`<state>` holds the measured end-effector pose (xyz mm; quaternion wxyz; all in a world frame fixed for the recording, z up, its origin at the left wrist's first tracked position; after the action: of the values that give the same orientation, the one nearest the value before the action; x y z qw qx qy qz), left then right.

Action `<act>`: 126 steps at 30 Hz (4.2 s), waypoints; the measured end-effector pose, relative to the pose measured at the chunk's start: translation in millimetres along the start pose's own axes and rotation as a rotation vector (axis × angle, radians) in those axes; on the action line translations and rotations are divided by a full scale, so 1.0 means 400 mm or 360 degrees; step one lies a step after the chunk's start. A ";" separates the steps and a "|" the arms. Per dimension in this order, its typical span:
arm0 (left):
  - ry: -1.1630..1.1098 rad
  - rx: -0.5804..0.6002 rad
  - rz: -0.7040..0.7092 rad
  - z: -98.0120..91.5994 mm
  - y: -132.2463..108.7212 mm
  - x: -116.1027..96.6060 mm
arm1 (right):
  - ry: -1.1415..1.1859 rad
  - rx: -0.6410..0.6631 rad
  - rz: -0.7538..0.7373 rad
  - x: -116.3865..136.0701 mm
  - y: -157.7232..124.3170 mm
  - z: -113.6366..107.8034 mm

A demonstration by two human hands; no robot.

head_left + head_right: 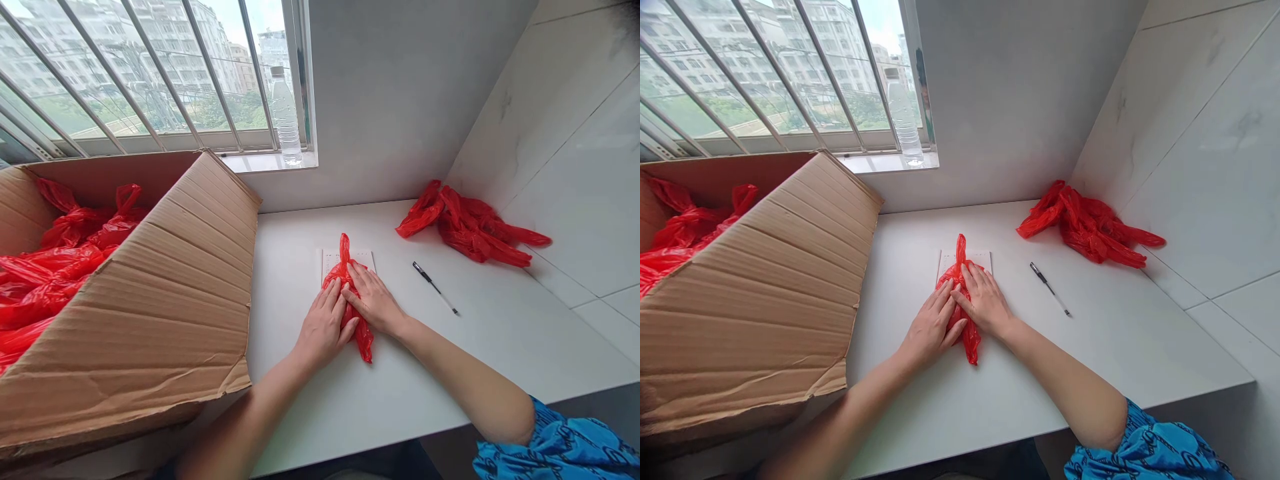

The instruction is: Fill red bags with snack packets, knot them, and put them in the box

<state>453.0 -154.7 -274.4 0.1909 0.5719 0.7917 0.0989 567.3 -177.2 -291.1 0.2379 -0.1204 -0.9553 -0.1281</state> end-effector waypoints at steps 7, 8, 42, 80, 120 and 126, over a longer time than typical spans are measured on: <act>-0.0018 -0.0009 0.0005 -0.002 0.000 -0.001 | 0.0008 0.0003 0.0005 -0.001 0.000 0.001; -0.0024 -0.0010 0.0006 -0.002 0.000 -0.001 | 0.0009 -0.0001 0.0004 -0.001 0.000 0.000; -0.0658 -0.0216 -0.0598 -0.077 0.003 0.097 | 0.0296 -0.0065 -0.0128 -0.038 -0.003 -0.134; -0.2291 -0.0391 -0.1188 -0.032 -0.019 0.124 | 0.2202 0.0327 0.0478 -0.008 -0.020 -0.077; -0.2250 -0.0306 -0.1051 -0.042 -0.005 0.120 | 0.2215 0.0352 0.0499 0.010 -0.028 -0.067; -0.2255 -0.0336 -0.1032 -0.044 -0.005 0.122 | 0.2214 0.0358 0.0459 0.009 -0.028 -0.067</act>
<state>430.7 -108.2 -268.5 0.7230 0.2179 0.5951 -0.2752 572.4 -195.2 -268.4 0.8170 -0.1107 -0.5643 -0.0432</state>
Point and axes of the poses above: each hand's wrist, its own y-axis towards the middle knuckle, its own z-axis out of the palm, x = y × z, the point moved 8 cm from there along y, towards the middle knuckle, and after that the axes turned 2 degrees about -x, right-handed, at the moved point
